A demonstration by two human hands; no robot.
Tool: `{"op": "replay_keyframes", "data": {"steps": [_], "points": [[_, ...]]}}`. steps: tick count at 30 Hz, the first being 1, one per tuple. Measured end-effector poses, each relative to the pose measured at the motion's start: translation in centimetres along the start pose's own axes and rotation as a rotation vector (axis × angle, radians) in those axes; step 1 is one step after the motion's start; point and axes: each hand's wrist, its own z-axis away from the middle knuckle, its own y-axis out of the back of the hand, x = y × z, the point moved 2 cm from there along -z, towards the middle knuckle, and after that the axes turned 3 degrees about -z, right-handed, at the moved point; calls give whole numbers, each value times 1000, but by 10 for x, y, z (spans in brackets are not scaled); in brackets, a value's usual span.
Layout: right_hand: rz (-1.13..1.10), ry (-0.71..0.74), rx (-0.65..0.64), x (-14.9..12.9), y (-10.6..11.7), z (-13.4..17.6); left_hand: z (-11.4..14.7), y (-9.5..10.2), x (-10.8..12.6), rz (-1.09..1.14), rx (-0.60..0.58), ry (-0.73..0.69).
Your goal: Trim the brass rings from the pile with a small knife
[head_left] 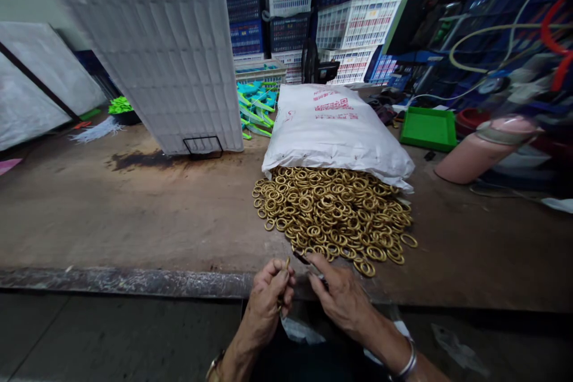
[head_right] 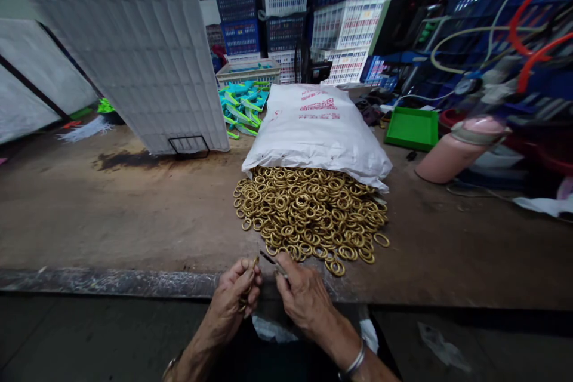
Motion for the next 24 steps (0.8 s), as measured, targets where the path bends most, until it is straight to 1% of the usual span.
{"op": "replay_keyframes", "data": {"steps": [3, 8, 13, 18, 24], "points": [[44, 98, -24, -5, 1, 0, 1, 0, 0, -40, -3, 8], [122, 147, -28, -8, 0, -2, 2, -1, -1, -125, -4, 39], [136, 143, 7, -7, -2, -2, 2, -2, -2, -188, 1, 41], [160, 114, 13, -7, -5, -2, 1, -1, -4, -205, 21, 55], [191, 97, 17, -9, -5, -1, 2, -3, -1, -218, 1, 61]]}}
